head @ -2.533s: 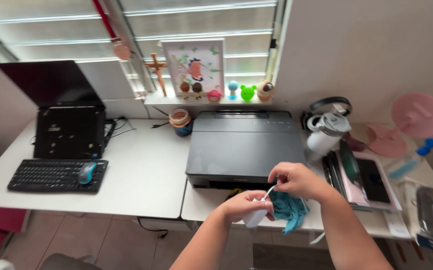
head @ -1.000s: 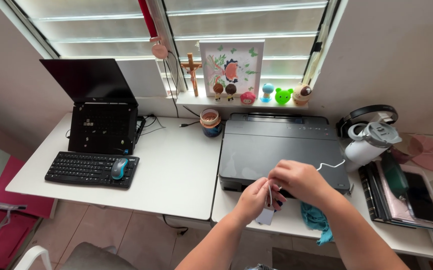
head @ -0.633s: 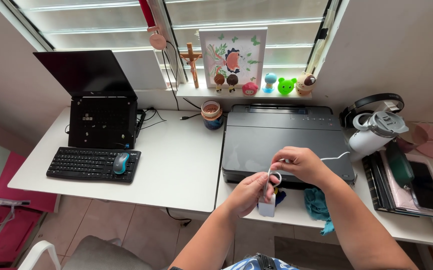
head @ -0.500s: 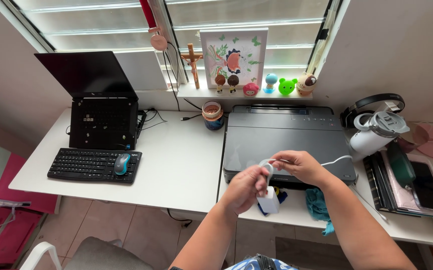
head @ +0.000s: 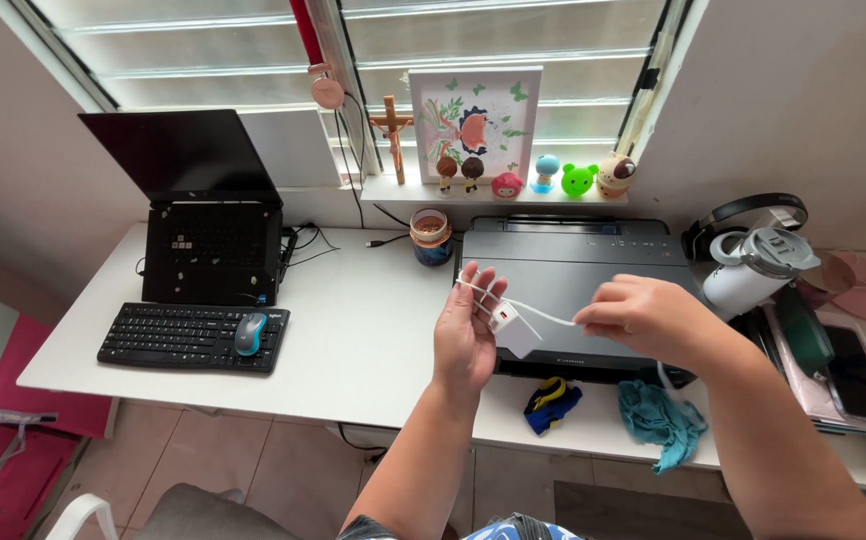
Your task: Cleaning a printer with a cloth and organizing electronic items and cables on a desk
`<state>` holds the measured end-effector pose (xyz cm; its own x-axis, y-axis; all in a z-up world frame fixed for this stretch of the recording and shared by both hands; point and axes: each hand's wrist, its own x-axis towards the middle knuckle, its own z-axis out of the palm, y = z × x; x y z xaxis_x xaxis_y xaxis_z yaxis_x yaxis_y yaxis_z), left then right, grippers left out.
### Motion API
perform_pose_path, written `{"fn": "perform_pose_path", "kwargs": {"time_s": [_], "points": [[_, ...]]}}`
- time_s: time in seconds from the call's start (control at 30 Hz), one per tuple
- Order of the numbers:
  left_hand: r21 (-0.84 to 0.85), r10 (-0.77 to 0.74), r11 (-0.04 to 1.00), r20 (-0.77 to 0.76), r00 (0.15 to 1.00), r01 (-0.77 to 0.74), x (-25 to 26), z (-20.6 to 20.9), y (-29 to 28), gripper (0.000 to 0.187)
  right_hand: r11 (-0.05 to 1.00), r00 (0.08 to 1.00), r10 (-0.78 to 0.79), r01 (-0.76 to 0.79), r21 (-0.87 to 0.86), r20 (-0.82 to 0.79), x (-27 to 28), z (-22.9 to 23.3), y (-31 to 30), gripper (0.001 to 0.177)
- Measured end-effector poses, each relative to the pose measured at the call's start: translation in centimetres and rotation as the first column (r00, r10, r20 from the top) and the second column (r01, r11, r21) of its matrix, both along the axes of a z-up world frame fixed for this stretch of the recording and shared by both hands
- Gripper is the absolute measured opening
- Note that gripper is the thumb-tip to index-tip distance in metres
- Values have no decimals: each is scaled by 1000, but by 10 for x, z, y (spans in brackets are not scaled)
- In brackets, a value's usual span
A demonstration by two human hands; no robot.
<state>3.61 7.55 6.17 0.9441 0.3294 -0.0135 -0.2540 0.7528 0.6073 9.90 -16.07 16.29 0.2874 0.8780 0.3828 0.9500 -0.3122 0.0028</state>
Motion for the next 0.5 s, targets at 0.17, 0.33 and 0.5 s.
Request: {"fn": "perform_pose_path", "kwargs": {"time_s": [0.17,0.33,0.5], "points": [[474,-38,881,32,999,19,-4,0,-6,61,983,984,175,-174,-54,28,-21,28,42,10],[929,-27,357,-94,995,97,-19,7,10,57,992,990,122,-119,-41,69,6,2,75,12],[582,-403,741,-14,915,335,2,-56,22,57,979,888,84,10,202,-451,34,-7,102,6]]}}
